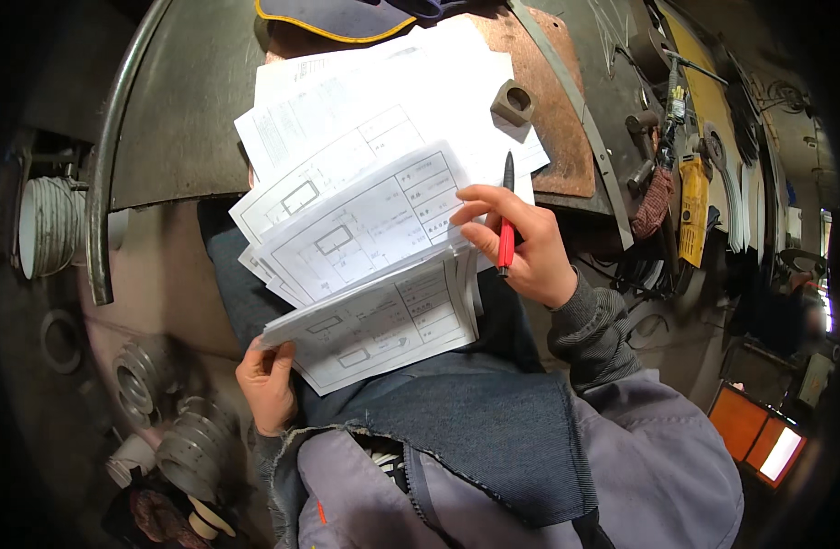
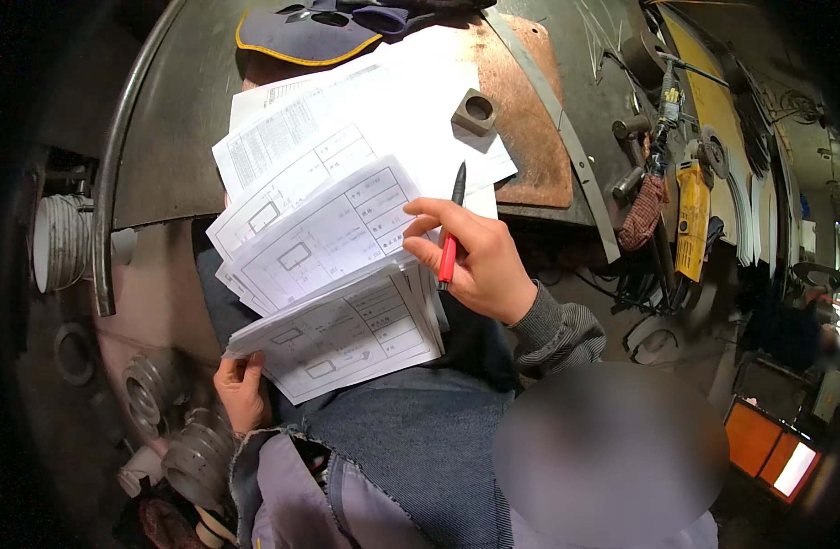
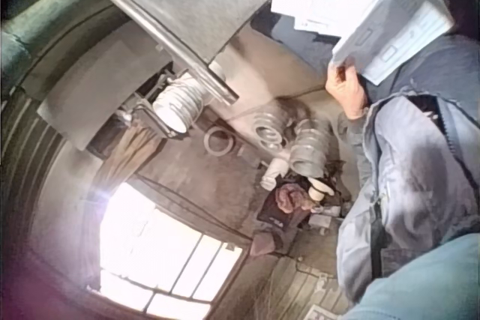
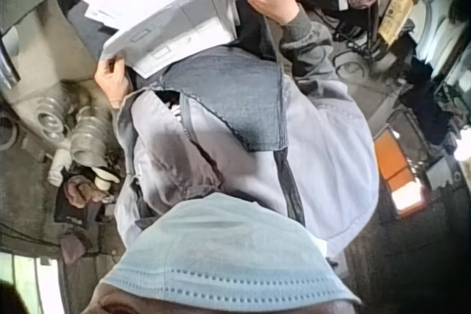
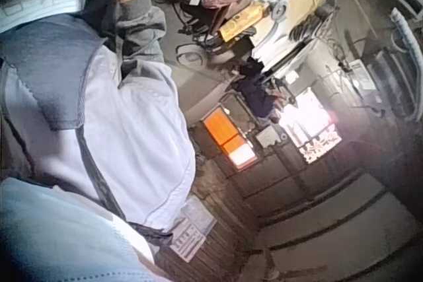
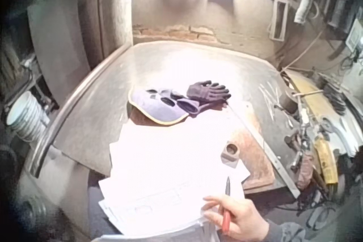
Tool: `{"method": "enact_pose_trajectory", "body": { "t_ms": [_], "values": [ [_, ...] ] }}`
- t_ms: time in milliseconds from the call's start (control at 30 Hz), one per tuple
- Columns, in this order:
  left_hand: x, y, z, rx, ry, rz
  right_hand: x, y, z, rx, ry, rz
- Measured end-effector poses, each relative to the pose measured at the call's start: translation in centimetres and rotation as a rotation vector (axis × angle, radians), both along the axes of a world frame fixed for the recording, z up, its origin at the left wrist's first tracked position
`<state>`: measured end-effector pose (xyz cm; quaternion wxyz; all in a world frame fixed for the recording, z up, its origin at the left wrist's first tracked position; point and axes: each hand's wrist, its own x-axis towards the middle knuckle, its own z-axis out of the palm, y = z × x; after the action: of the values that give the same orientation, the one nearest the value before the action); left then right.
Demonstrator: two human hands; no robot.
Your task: The recorder reviews technical drawings and fills out a measurement log sheet.
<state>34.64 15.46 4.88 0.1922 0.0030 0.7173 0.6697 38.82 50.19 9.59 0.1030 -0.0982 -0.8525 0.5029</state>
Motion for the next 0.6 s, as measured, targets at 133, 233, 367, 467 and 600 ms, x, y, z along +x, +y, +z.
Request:
{"method": "enact_pose_trajectory", "body": {
  "t_ms": [133,233,367,467,600],
  "values": [
    [0.0,0.2,0.2,0.053,-0.024,-0.002,0.3,0.8,0.0,0.05,-0.01,0.174],
    [-0.2,1.8,1.4,0.136,-0.078,0.023,-0.1,0.5,0.5,0.127,0.043,0.213],
    [-1.1,2.6,1.7,0.018,-0.22,-0.019,-1.4,0.5,0.9,0.401,0.168,0.009],
    [-1.5,3.3,1.3,0.003,-0.14,-0.089,-2.7,1.0,0.7,0.443,0.263,-0.045],
    [-1.8,4.0,1.9,-0.007,0.006,-0.124,-2.7,0.9,1.2,0.341,0.061,-0.043]
  ]
}}
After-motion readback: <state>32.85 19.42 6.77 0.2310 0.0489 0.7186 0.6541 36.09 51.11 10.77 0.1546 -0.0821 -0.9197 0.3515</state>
